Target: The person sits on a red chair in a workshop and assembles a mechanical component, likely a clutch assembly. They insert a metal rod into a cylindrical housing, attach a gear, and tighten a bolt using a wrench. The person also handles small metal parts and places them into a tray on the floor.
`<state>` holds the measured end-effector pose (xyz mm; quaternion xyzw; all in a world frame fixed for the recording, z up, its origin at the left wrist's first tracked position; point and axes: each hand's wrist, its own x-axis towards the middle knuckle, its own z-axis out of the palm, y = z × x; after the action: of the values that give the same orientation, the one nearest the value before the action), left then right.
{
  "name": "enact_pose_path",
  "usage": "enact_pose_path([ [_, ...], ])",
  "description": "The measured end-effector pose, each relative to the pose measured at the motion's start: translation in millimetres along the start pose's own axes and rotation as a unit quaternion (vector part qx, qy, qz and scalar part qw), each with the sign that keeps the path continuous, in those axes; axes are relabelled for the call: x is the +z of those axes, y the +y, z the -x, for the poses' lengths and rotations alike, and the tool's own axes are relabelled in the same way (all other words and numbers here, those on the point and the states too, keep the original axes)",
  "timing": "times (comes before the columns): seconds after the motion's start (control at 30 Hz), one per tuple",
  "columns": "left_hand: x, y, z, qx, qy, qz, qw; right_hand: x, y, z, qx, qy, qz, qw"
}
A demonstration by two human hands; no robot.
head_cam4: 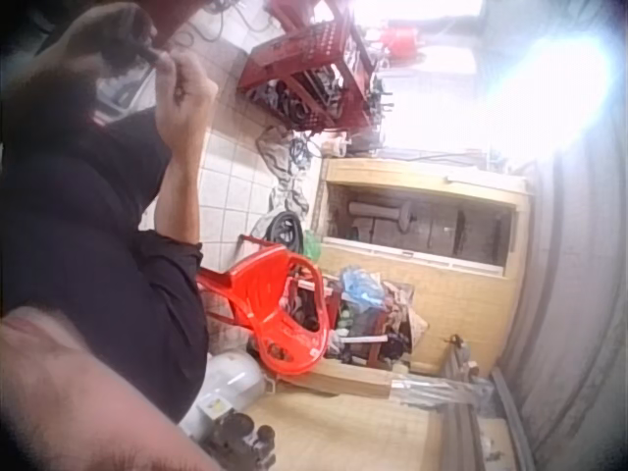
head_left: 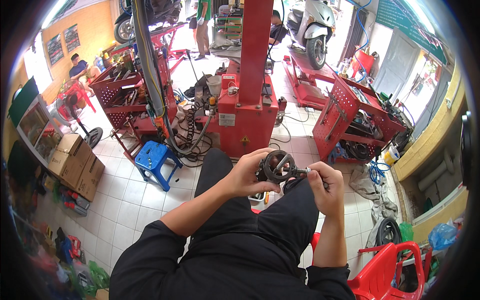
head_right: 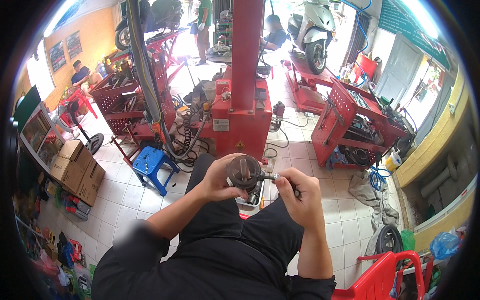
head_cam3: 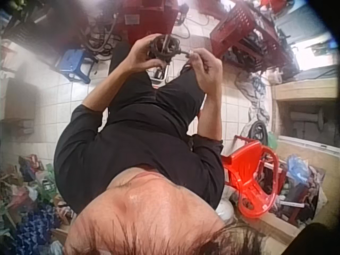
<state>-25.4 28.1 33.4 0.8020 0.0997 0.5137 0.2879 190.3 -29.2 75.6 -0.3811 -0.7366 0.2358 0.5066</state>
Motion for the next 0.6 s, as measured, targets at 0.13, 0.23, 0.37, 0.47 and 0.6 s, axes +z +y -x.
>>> enact_pose_path([
  [0.13, 0, 1, 2, -0.016, 0.007, 0.009, 1.0, -1, -15, 0, 0.033, -0.012, -0.029, 0.999],
  [0.23, 1, 2, -1, -0.007, 0.0, 0.012, 1.0, -1, -2, 1, 0.007, 0.003, -0.027, 1.0],
  [0.37, 2, 1, 1, 0.004, 0.003, -0.001, 1.0, -2, 0, 0, 0.007, -0.002, -0.01, 1.0],
  [0.47, 2, 0, 1, 0.002, 0.003, 0.004, 1.0, -1, -9, 1, 0.02, -0.009, -0.031, 0.999],
  [0.6, 3, 0, 0, -0.006, 0.006, 0.005, 1.0, -4, 0, 0, 0.01, -0.023, 0.009, 1.0],
])
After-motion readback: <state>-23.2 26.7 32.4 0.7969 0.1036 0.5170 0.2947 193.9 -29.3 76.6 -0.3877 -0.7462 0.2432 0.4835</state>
